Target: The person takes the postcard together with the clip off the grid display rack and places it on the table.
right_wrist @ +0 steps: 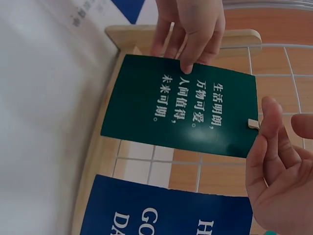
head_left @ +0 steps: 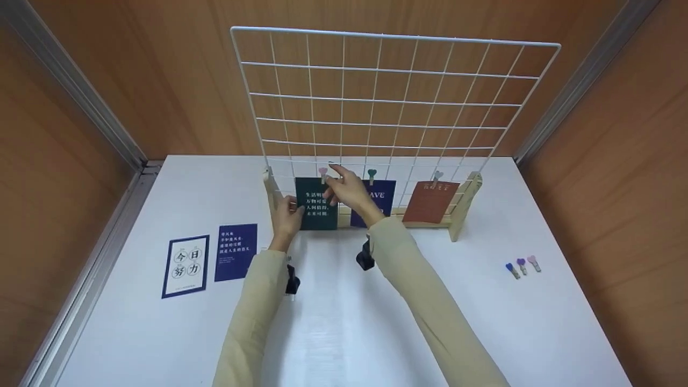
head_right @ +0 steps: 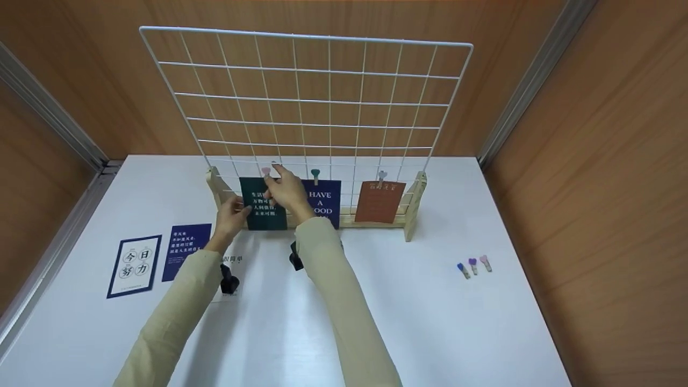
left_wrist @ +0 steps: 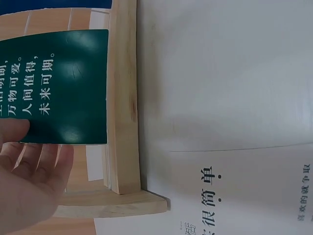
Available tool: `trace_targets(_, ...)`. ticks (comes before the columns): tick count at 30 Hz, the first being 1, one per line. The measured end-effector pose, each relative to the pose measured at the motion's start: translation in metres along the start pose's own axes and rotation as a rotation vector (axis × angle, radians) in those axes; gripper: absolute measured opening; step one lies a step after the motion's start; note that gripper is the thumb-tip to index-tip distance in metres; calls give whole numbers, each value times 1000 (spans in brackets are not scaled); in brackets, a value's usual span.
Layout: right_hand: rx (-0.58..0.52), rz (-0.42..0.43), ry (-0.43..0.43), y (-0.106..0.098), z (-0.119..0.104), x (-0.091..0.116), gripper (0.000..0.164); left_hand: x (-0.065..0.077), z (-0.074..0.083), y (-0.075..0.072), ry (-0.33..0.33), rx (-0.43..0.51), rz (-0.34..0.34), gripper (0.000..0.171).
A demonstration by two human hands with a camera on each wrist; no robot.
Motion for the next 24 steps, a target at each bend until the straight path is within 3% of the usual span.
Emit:
trace_targets(11, 31, 109, 16, 6, 0, -9, 46, -1, 2, -1, 16, -41, -5, 14)
trace_targets(24, 31, 240, -82, -1, -7, -11, 28, -2, 1, 0, 14, -46, -6, 15)
Point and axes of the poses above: each hand's wrist, its own x-axis away from the middle knuckle, its own y-axis out of the palm, z = x × y, the point moved 7 cm from there along -x, towards the middle knuckle, and after that the axes turned 7 degrees about y, right-handed, at the moved point
